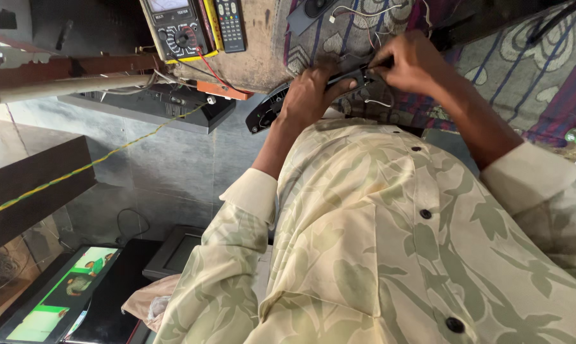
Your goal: The person moves a television set and then works on a disassembled electronic device on a cluttered workbench. They connect wires to a small black component, test it with a multimeter, and handle various circuit boards and parts.
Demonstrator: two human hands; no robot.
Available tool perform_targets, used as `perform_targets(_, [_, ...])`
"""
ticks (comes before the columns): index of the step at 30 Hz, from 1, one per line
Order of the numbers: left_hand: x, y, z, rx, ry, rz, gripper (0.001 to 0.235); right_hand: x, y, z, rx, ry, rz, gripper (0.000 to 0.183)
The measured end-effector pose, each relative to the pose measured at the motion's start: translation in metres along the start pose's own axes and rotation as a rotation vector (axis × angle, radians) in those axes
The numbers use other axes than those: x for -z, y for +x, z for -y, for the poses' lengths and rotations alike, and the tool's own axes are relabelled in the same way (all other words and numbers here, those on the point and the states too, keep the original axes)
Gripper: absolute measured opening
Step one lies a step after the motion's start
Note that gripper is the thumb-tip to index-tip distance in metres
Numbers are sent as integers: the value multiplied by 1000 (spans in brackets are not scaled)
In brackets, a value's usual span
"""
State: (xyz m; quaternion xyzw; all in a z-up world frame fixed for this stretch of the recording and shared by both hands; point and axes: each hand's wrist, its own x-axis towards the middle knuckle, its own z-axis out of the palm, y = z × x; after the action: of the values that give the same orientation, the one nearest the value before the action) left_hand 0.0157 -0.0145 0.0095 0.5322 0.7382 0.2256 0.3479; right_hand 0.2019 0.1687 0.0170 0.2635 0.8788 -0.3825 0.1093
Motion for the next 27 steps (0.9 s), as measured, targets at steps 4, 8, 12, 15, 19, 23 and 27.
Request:
perform_targets(4, [-10, 1, 5, -38, -41, -46, 61, -7, 15, -10, -58, -128, 27, 18])
perform_targets(8, [-8, 2, 0, -82, -168, -26, 51, -16, 18, -15, -126, -253, 62, 25])
perform_targets(12, [-5, -3, -5, 14, -160, 35, 46, -21, 16, -19, -154, -204, 124, 26])
perform_targets(15, [-6, -7, -5, -49, -219, -22, 45, -18, 14, -17, -154, -177, 123, 21])
perform_targets(19, [-7, -11, 0, -40, -247, 13, 40, -22, 8, -8, -154, -171, 116, 18])
perform_targets(23, [-10, -14, 3, -120, -254, -41, 42, -24, 4, -2, -66, -170, 58, 23])
perform_targets(27, [-20, -19, 8, -135, -187, -82, 44, -25, -6, 9, 11, -192, -21, 16])
